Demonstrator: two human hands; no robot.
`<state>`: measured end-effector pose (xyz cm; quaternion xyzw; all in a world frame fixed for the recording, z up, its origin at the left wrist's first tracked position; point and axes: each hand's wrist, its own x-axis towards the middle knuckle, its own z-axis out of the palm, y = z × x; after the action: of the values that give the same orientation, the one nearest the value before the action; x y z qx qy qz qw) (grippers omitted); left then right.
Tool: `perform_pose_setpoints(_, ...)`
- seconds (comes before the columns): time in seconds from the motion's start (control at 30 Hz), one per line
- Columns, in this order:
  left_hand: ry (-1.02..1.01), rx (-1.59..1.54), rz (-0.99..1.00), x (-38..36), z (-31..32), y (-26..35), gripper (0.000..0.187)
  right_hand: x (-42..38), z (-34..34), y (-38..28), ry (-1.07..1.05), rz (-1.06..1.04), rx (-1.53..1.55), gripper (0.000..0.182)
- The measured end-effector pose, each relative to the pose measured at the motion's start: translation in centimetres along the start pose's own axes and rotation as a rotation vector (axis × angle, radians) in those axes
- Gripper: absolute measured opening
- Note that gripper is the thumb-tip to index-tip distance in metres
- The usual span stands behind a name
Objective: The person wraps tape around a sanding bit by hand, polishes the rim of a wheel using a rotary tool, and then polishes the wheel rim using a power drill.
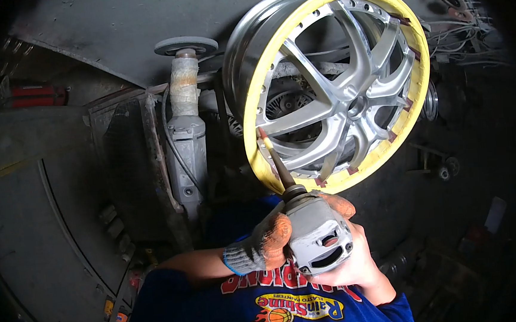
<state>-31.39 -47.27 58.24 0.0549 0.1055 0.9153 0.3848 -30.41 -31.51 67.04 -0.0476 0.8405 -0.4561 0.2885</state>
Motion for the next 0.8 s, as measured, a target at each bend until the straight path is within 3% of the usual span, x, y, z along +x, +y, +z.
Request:
perform_pose_setpoints(0.07,0.020,-0.173,0.095,0.5,0.2,-0.1,0.100,0.1,-0.1,-0.2,0.014,0.011,0.028,0.084)
perform_pose_setpoints(0.43,0.016,-0.140,0.099,0.9,-0.3,-0.7,0.094,0.2,-0.6,0.5,0.000,0.005,0.057,0.081)
perform_pose_setpoints(0.53,0.022,0.027,0.223,0.8,-0.5,-1.5,0.109,0.4,-0.6,0.6,-0.034,-0.001,0.035,0.079)
perform_pose_setpoints(0.6,0.017,-0.168,0.150,0.8,-0.3,-1.0,0.094,0.3,-0.7,0.5,-0.027,0.009,0.032,0.079)
perform_pose_setpoints(0.8,0.003,-0.119,0.170,1.2,-0.4,-1.1,0.095,0.2,-0.6,0.9,-0.018,0.012,0.040,0.080)
